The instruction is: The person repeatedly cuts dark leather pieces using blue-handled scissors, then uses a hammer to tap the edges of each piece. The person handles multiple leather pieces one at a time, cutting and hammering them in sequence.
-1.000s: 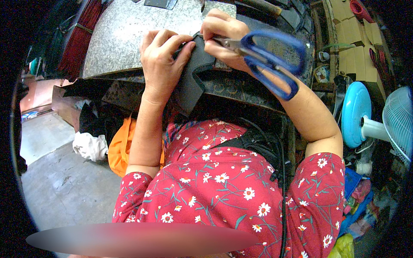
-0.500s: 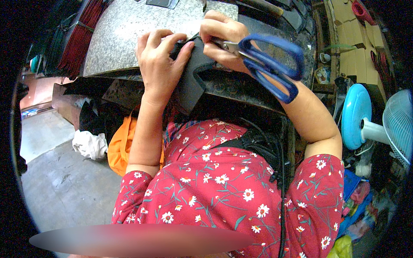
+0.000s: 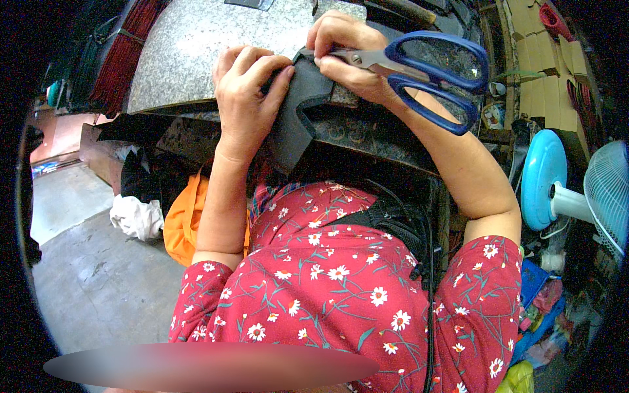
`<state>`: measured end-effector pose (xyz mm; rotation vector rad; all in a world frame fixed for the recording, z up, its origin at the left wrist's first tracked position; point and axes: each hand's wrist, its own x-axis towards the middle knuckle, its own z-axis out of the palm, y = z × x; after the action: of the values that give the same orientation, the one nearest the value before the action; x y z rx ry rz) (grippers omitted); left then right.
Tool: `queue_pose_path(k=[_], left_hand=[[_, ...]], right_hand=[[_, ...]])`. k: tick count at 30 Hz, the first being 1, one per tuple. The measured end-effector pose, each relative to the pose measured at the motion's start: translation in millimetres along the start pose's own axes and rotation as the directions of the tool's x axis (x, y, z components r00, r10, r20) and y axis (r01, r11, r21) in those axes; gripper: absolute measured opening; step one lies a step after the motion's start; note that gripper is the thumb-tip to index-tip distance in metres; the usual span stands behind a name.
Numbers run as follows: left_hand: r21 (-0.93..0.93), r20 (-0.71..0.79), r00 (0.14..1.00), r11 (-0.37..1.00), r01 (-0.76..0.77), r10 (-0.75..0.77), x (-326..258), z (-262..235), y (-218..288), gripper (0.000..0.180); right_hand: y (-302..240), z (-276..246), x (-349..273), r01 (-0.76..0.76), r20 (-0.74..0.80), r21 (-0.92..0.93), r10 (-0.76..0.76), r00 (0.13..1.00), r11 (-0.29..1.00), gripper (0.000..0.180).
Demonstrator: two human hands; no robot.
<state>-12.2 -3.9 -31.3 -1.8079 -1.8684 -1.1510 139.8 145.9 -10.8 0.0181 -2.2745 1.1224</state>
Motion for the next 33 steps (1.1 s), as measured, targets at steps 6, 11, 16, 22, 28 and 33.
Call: queue_pose_path(k=[6,11,16,22,28,33], left_hand=[[-0.002,-0.008,1.000,1.000,0.018,-0.018,-1,2,0,0.011],[0.002,-0.013,1.000,1.000,0.014,-0.014,-1,3,-1,0.011],[0.017,-0.009,0.999,0.999,0.035,-0.035,0,3,0,0.012],[0.069,0.084,0.993,0.995,0.077,-0.083,5,2,-2,0.009],[0.233,0.160,0.983,0.971,0.051,-0.090,13,-7,3,0.009],[0.072,0.010,0.977,0.974,0.213,-0.215,17,-13,6,0.010]], right_hand=[[-2,1,-2,-0.013,0.073,-0.155,0.025,0.997,0.988,0.008],[5,2,1,-0.006,0.048,-0.055,0.008,0.999,0.998,0.007],[0,-6,8,-0.165,0.111,0.179,0.146,0.983,0.970,0.006],[-15,-67,-2,-0.532,0.018,-0.168,0.542,0.840,0.830,0.012],[-21,-101,-49,-0.316,-0.051,-0.834,0.506,0.861,0.453,0.030],[-29,-106,-71,-0.377,-0.137,-0.876,0.595,0.792,0.300,0.042]])
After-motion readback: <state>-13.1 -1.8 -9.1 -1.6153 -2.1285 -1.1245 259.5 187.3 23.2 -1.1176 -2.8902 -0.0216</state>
